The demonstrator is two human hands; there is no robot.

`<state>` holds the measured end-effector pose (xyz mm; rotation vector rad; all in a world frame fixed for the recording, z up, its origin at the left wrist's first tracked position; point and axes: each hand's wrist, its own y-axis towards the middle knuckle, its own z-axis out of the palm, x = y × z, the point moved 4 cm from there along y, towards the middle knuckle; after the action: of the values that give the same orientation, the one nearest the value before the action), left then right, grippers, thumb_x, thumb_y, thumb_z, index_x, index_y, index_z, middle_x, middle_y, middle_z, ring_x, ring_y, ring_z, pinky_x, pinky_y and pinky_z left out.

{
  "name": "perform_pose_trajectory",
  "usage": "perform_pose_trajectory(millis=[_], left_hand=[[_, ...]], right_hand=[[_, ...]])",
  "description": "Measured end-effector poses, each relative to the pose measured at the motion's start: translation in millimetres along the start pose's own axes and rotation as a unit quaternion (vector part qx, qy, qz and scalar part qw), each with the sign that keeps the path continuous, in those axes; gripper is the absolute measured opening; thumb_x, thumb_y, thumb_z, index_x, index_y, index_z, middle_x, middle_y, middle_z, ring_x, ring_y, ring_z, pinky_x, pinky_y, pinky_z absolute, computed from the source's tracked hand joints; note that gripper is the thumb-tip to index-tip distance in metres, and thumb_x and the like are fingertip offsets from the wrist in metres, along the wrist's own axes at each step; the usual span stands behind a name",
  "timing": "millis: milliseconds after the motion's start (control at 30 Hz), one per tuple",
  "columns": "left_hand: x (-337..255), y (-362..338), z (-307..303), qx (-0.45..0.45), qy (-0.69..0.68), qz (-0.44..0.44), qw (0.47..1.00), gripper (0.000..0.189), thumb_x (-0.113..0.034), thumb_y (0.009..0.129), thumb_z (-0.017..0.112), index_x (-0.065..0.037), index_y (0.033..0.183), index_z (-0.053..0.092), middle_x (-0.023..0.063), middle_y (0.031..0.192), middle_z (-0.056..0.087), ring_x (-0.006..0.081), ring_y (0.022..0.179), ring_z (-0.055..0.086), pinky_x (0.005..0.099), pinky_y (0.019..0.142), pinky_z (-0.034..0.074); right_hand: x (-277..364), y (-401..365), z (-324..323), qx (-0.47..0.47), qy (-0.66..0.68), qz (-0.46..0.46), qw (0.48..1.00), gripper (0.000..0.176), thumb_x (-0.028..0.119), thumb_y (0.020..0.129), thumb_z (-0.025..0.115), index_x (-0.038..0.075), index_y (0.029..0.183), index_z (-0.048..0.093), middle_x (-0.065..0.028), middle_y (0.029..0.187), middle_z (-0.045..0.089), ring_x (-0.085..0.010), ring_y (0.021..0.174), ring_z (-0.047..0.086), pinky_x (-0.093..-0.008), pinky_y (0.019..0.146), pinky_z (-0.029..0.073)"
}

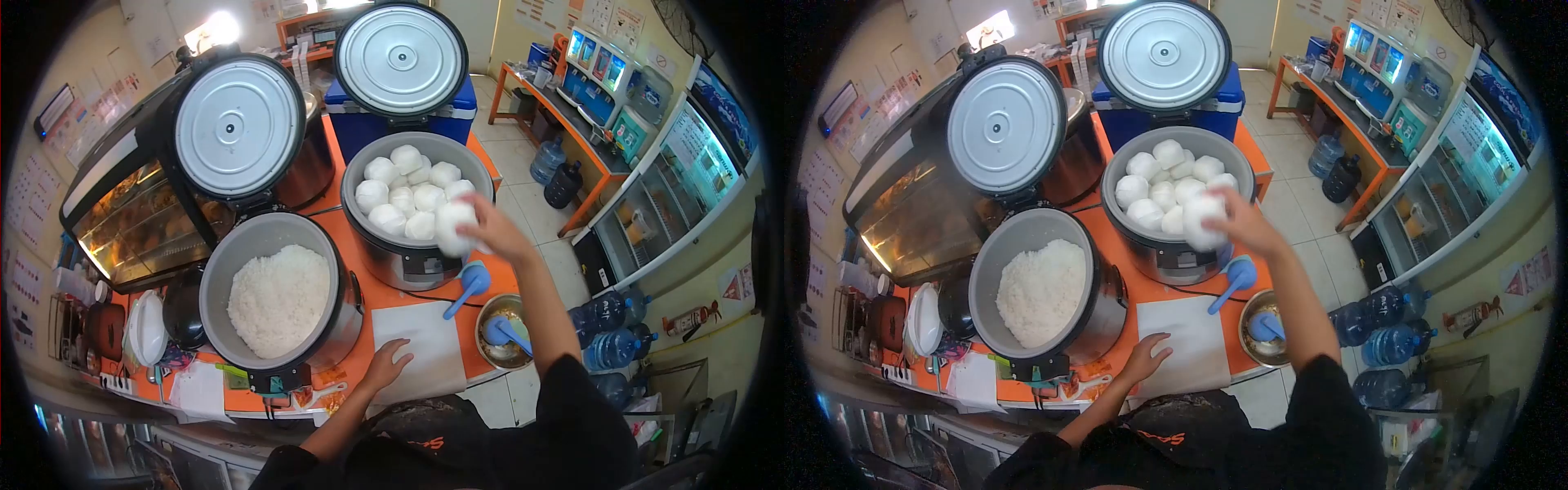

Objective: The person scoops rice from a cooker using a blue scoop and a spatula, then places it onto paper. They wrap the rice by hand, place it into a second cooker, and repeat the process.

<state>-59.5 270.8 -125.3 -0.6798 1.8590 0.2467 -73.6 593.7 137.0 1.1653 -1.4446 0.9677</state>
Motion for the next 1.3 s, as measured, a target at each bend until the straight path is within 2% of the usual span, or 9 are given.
perform_pose_trajectory(millis=[300, 533, 633, 733, 833, 933, 1000, 1200, 1300], left_hand=[[49, 12, 50, 0.113, 0.339, -0.067, 0.932, 0.118, -0.076, 0.075, 0.068, -0.024, 0.163, 0.010, 0.0209, 0.167, -0.012, 0.0496, 0.151, -0.010, 0.0713, 0.115, 0.005], [67, 14, 60, 0.128, 0.361, -0.076, 0.920, 0.119, -0.077, 0.074, 0.067, -0.024, 0.163, 0.011, 0.0203, 0.167, -0.015, 0.0487, 0.151, -0.014, 0.0706, 0.116, 0.000], [64, 19, 59, 0.152, 0.367, -0.101, 0.912, 0.117, -0.076, 0.075, 0.068, -0.024, 0.163, 0.011, 0.0200, 0.167, -0.017, 0.0481, 0.151, -0.016, 0.0707, 0.115, 0.000], [62, 24, 65, 0.084, 0.334, -0.105, 0.933, 0.107, -0.074, 0.075, 0.068, -0.014, 0.155, 0.031, 0.0209, 0.166, -0.002, 0.0494, 0.151, -0.008, 0.0716, 0.114, 0.002], [31, 51, 63, -0.028, 0.282, -0.013, 0.959, 0.083, -0.053, 0.078, 0.077, -0.005, 0.139, 0.048, 0.0234, 0.152, 0.031, 0.0478, 0.143, 0.023, 0.0634, 0.114, 0.022], [22, 99, 81, -0.074, 0.159, 0.098, 0.980, 0.069, -0.033, 0.080, 0.081, -0.002, 0.134, 0.051, 0.0235, 0.137, 0.049, 0.0427, 0.130, 0.045, 0.0506, 0.108, 0.039], [-15, 138, 94, -0.072, 0.121, 0.116, 0.983, 0.064, -0.026, 0.081, 0.080, 0.000, 0.133, 0.052, 0.0222, 0.131, 0.054, 0.0406, 0.124, 0.052, 0.0460, 0.104, 0.045], [-37, 218, 128, 0.058, 0.185, -0.002, 0.981, 0.043, -0.021, 0.088, 0.072, 0.001, 0.121, 0.056, 0.0229, 0.117, 0.064, 0.0411, 0.109, 0.062, 0.0498, 0.091, 0.051], [-45, 211, 119, -0.015, 0.199, 0.023, 0.980, 0.029, -0.015, 0.092, 0.064, 0.001, 0.115, 0.056, 0.0245, 0.110, 0.065, 0.0420, 0.102, 0.064, 0.0511, 0.088, 0.052]], right_hand=[[-73, 142, -55, 0.239, -0.285, 0.305, 0.877, 0.076, 0.039, 0.089, 0.073, 0.007, 0.150, 0.041, -0.0178, 0.133, 0.057, -0.0299, 0.118, 0.057, -0.0449, 0.094, 0.049], [-61, 124, -52, 0.182, -0.424, 0.169, 0.871, 0.056, 0.035, 0.089, 0.071, 0.002, 0.134, 0.059, -0.0213, 0.129, 0.061, -0.0329, 0.091, 0.069, -0.0448, 0.077, 0.057], [-75, 138, -50, 0.230, -0.525, 0.143, 0.807, 0.054, 0.037, 0.088, 0.071, 0.001, 0.127, 0.063, -0.0222, 0.127, 0.062, -0.0339, 0.093, 0.069, -0.0436, 0.080, 0.056], [-34, 109, -49, 0.072, -0.533, 0.033, 0.842, 0.055, 0.030, 0.091, 0.071, 0.002, 0.136, 0.058, -0.0217, 0.118, 0.068, -0.0331, 0.109, 0.066, -0.0408, 0.094, 0.052], [7, 40, -32, -0.249, -0.188, -0.164, 0.936, 0.034, 0.021, 0.096, 0.067, 0.001, 0.123, 0.061, -0.0122, 0.101, 0.069, -0.0197, 0.092, 0.066, -0.0314, 0.077, 0.053], [-69, -37, -1, -0.442, 0.014, -0.159, 0.883, 0.016, 0.019, 0.103, 0.059, 0.004, 0.100, 0.057, 0.0039, 0.080, 0.052, -0.0025, 0.068, 0.044, -0.0199, 0.058, 0.036], [-126, -95, 42, -0.517, -0.005, -0.035, 0.855, 0.019, 0.020, 0.104, 0.057, 0.002, 0.097, 0.058, 0.0013, 0.082, 0.053, -0.0056, 0.072, 0.049, -0.0229, 0.063, 0.041], [-223, -213, 141, -0.315, -0.058, 0.170, 0.932, 0.017, 0.012, 0.097, 0.063, -0.001, 0.108, 0.064, -0.0072, 0.088, 0.065, -0.0151, 0.079, 0.062, -0.0314, 0.073, 0.051], [-241, -226, 137, -0.238, -0.100, 0.187, 0.948, 0.024, 0.006, 0.092, 0.063, 0.000, 0.116, 0.063, -0.0098, 0.088, 0.066, -0.0181, 0.080, 0.065, -0.0316, 0.074, 0.053]])
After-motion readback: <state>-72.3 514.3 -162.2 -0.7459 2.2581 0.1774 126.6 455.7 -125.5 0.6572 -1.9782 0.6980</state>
